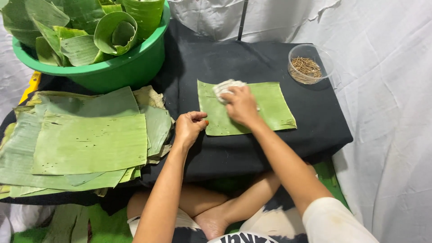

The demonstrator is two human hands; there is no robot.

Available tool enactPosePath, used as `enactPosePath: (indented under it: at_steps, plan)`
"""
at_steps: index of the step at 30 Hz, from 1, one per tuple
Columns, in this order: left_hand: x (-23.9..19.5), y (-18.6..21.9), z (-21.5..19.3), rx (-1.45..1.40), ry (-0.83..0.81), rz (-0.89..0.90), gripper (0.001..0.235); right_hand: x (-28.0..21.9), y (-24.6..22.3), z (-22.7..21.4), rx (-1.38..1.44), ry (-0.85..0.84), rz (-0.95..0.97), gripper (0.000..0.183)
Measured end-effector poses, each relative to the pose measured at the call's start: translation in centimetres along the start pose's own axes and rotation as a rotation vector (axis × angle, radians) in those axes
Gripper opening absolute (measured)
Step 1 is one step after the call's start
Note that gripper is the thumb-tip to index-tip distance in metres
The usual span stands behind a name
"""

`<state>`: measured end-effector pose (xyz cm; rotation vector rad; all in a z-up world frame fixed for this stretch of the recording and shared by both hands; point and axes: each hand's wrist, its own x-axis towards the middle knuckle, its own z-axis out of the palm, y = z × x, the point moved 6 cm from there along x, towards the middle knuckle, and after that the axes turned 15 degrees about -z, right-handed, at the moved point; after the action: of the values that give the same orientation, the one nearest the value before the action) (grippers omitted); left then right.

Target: Cleaning banana leaves with a cloth, folding them into cones, and placing them in a bucket.

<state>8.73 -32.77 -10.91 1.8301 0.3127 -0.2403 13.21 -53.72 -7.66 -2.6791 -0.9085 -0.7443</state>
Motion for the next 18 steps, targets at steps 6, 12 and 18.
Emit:
enactPosePath:
  at_steps: [6,12,18]
  plan:
    - [-0.4,0.5,-0.2,0.029,0.027,-0.004,0.037,-6.5,7.7,-4.3,-0.147,-0.08,0.278,0.036]
    - [-1.0,1.1,-0.4,0.023,0.0,-0.013,0.038,-1.6,4.7,-0.3,-0.141,-0.061,0.154,0.034]
    - [-0.5,0.7,-0.1,0.009,-0.017,-0.014,0.037,3.9,-4.2,3.9,0.046,-0.09,-0.014,0.038]
